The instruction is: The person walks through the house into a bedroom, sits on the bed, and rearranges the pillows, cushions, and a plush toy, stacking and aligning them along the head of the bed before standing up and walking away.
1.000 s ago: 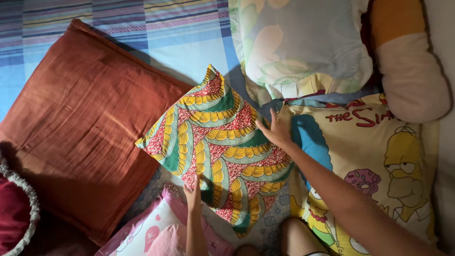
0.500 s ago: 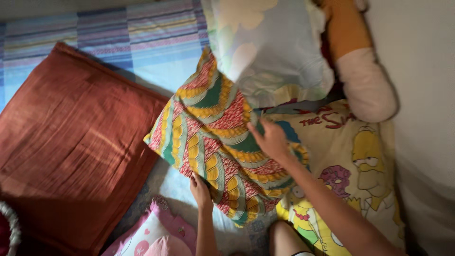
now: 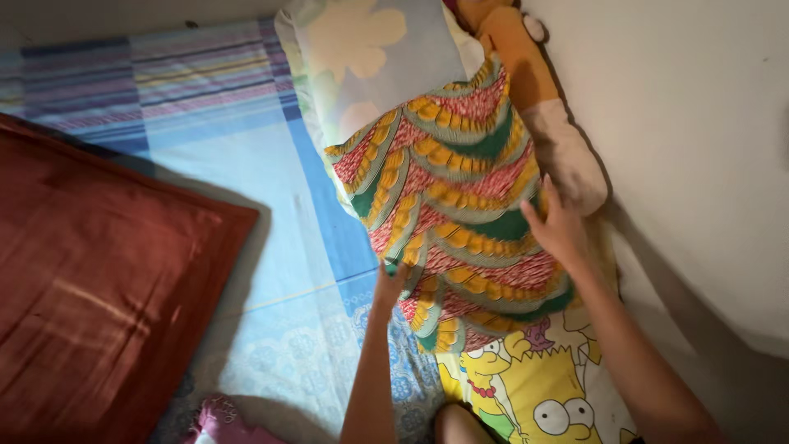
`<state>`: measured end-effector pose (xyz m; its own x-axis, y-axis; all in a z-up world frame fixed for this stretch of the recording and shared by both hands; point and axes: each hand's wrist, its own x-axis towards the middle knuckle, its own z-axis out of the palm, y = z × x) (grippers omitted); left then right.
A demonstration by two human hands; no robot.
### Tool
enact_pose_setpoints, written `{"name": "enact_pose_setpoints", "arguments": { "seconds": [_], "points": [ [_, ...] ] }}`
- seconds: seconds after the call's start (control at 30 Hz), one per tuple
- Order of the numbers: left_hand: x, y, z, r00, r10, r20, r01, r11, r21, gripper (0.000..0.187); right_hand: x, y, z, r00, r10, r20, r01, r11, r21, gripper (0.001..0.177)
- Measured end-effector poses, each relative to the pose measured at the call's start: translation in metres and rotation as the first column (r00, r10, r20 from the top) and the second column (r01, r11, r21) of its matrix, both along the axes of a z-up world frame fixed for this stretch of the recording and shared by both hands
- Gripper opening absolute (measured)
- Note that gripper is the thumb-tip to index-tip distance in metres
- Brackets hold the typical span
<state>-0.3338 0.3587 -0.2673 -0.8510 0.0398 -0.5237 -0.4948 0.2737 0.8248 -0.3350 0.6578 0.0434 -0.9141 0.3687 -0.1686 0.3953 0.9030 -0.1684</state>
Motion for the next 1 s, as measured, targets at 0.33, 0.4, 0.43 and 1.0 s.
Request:
{"name": "enact_pose_setpoints", "arguments": {
  "seconds": [0.33,0.4,0.43,1.0],
  "points": [
    [0.076,0.032,0.030,0.947,0.292,0.132,-0.312,0.934,0.177,0.068,0.014,0.021,-0.074,0.981,-0.193,-0.001,0.186,0.949,-0.253,0.086],
    [0.082,0.036,0.052,0.939,0.343,0.037,-0.345,0.937,0.054,0.063,0.018,0.009,-0.058,0.985,-0.143,-0.097,0.114,0.960,-0.255,0.082],
    [0.086,0.039,0.062,0.925,0.379,0.013,-0.379,0.925,-0.015,0.061,0.022,0.002,-0.050,0.984,-0.112,-0.139,0.073,0.964,-0.256,0.079],
    [0.136,-0.014,0.130,0.960,0.280,-0.029,-0.281,0.960,-0.012,0.090,0.037,-0.073,-0.049,0.832,0.365,-0.417,-0.476,0.855,-0.203,0.070]
  ]
}}
